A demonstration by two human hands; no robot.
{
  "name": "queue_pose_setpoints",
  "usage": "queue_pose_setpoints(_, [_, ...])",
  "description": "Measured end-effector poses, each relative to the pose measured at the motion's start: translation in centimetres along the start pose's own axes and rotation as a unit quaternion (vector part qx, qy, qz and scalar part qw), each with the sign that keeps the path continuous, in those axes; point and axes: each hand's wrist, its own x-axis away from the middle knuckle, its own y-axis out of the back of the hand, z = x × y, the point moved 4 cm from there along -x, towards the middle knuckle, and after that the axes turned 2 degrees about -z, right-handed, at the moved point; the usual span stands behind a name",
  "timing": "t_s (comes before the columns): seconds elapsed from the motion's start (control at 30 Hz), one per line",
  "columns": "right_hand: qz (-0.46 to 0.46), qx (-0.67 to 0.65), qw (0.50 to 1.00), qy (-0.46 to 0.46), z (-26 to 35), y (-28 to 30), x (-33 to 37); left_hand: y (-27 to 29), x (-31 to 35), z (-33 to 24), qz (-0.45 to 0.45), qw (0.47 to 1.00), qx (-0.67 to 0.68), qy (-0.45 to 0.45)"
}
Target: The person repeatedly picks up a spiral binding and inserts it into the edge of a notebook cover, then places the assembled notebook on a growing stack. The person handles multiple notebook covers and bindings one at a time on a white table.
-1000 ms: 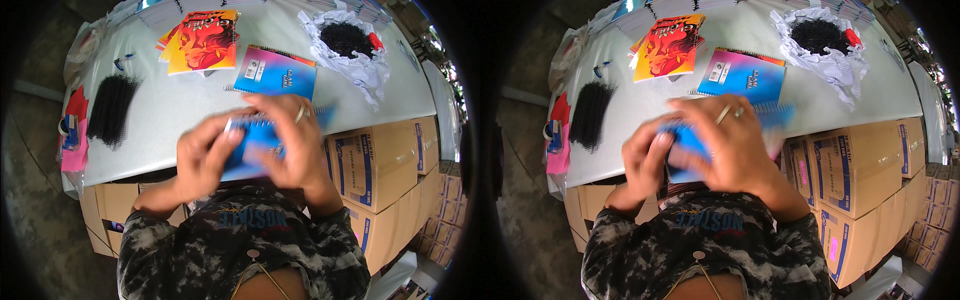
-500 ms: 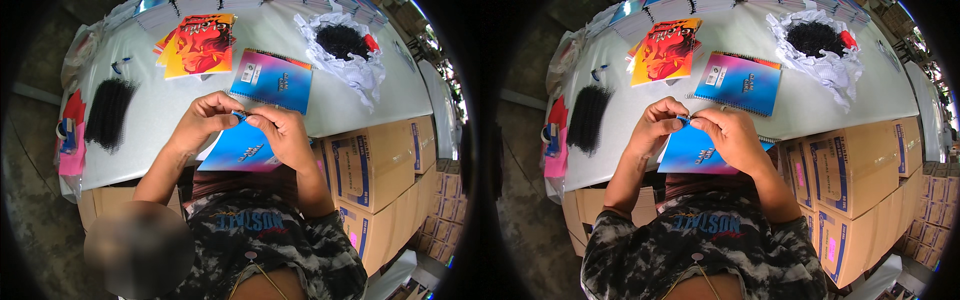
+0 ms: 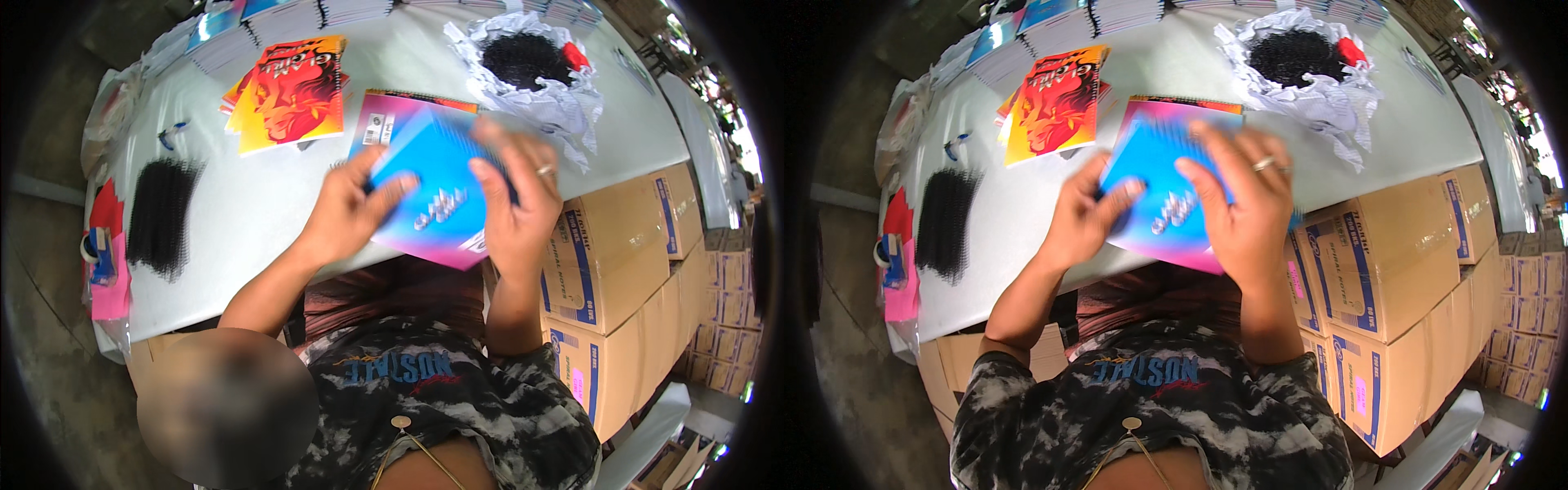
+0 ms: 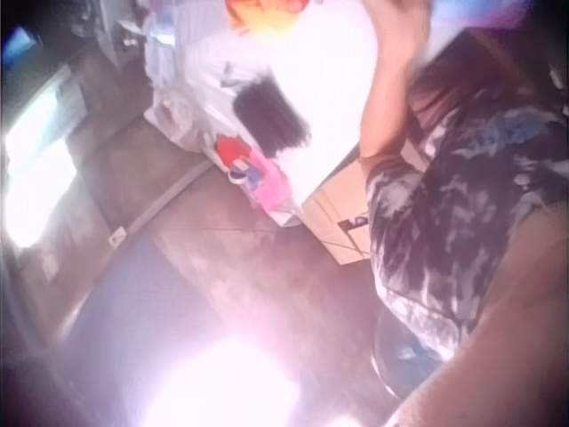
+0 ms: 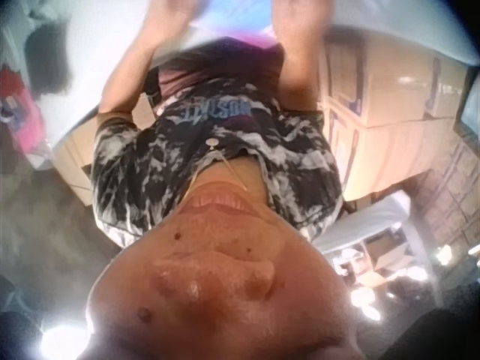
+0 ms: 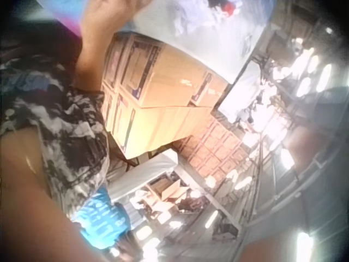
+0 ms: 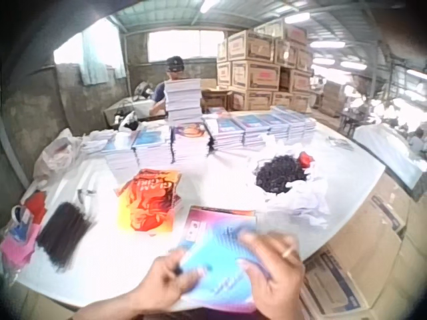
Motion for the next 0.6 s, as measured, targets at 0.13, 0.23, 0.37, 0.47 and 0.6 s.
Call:
queue_pose_setpoints(0.13, [-0.095,0.075,0.984,-0.127,-6.5,-1.2,2.0,0.2,-6.5,5.1,-0.18,0.969,-0.162,-0.059])
queue_pose_setpoints(0.23, [0.185,0.149,0.926,-0.292,-12.4,-5.1,8.7,0.9,-7.2,9.4,-0.155,0.865,-0.475,0.052])
queue_pose_setpoints(0.37, [0.139,0.123,0.952,-0.242,-11.0,-6.0,11.2,1.4,-5.0,10.2,-0.125,0.848,-0.511,0.07])
queue_pose_setpoints(0.47, [0.104,0.114,0.962,-0.227,-11.3,-6.3,10.2,1.9,-4.3,10.2,-0.084,0.861,-0.496,0.074])
queue_pose_setpoints(0.6, [0.042,-0.008,0.958,-0.285,-13.9,-6.0,8.6,1.5,-3.9,8.8,-0.054,0.906,-0.41,0.088])
